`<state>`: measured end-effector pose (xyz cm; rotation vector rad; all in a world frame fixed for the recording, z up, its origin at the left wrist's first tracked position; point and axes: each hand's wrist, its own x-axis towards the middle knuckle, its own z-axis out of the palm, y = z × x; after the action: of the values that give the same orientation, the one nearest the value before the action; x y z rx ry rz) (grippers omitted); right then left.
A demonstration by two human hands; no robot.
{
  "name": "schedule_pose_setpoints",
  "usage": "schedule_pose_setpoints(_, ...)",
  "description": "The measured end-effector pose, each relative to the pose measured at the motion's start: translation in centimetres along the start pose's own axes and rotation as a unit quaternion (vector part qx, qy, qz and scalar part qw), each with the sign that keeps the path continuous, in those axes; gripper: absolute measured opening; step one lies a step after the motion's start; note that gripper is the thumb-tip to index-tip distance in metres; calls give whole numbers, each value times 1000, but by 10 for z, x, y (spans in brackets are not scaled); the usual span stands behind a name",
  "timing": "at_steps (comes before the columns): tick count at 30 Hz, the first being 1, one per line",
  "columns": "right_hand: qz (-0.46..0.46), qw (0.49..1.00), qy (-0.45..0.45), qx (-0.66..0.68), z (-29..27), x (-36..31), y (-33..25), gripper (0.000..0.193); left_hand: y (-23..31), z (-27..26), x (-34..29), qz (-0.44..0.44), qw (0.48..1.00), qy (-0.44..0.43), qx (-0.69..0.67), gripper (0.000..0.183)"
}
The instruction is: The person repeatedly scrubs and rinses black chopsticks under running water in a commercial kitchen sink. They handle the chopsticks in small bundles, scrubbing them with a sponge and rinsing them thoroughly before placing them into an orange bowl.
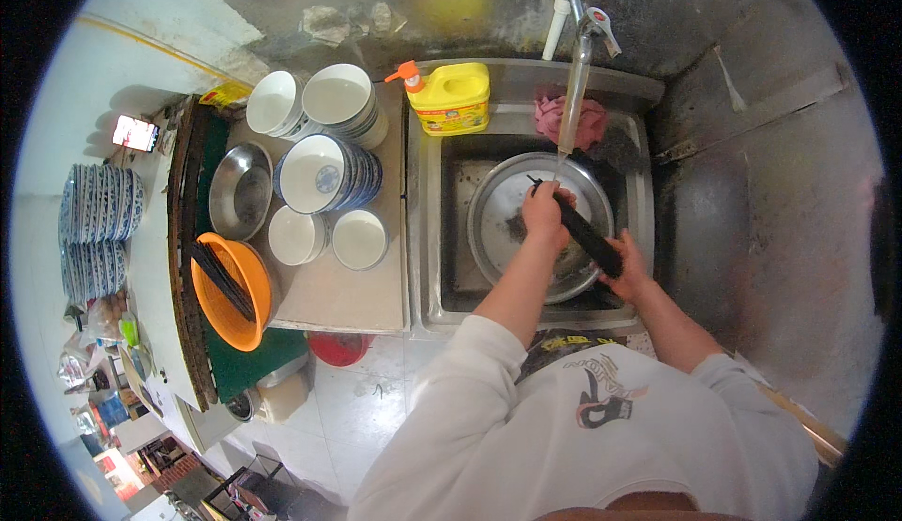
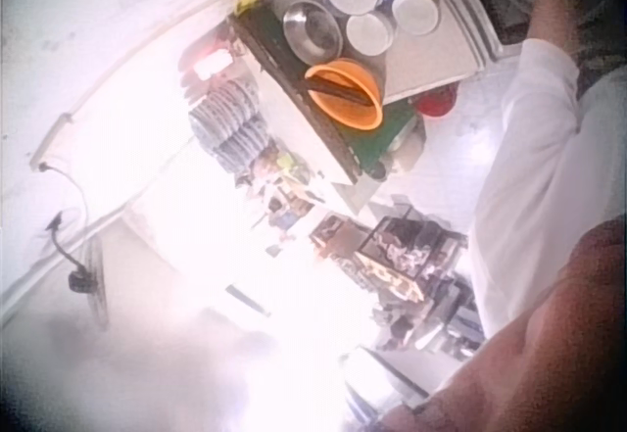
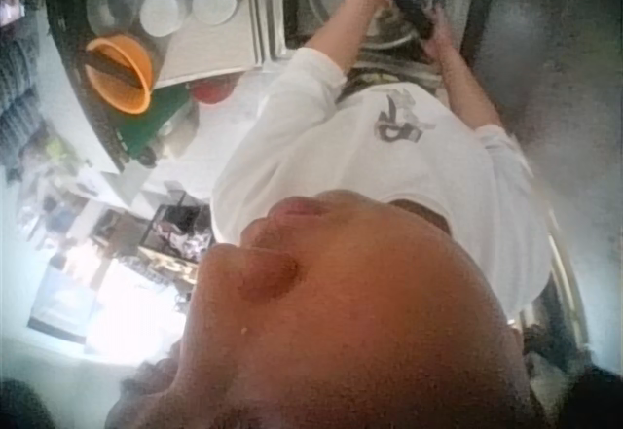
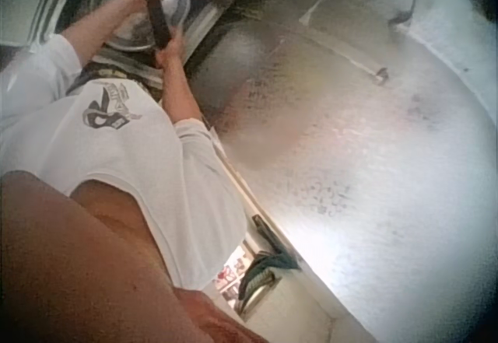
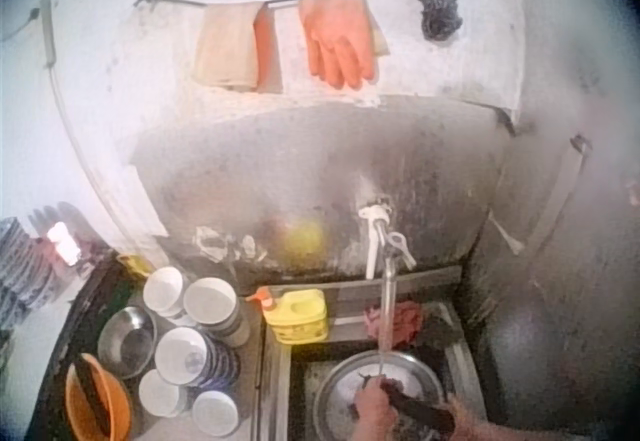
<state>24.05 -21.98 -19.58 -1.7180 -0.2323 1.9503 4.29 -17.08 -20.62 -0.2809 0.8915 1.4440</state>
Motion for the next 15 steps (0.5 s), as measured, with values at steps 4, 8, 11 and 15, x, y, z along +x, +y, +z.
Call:
schedule_pose_setpoints(4,-8,999,-4,-50,-49,48,15,42,-6,11,-16,-2,992,-99,79,22)
schedule_pose_setpoints(8,67,986,-56,-140,-21,20,19,40,6,0,-5,27,992,-67,101,17)
schedule_pose_setpoints(11,44,998,-33,-11,20,-9,10,38,12,-5,-1,46,999,-2,16,14)
schedule_pose_setpoints(15,-15,997,-34,64,-17,31,14,38,15,8,-23,18,995,-81,62,20)
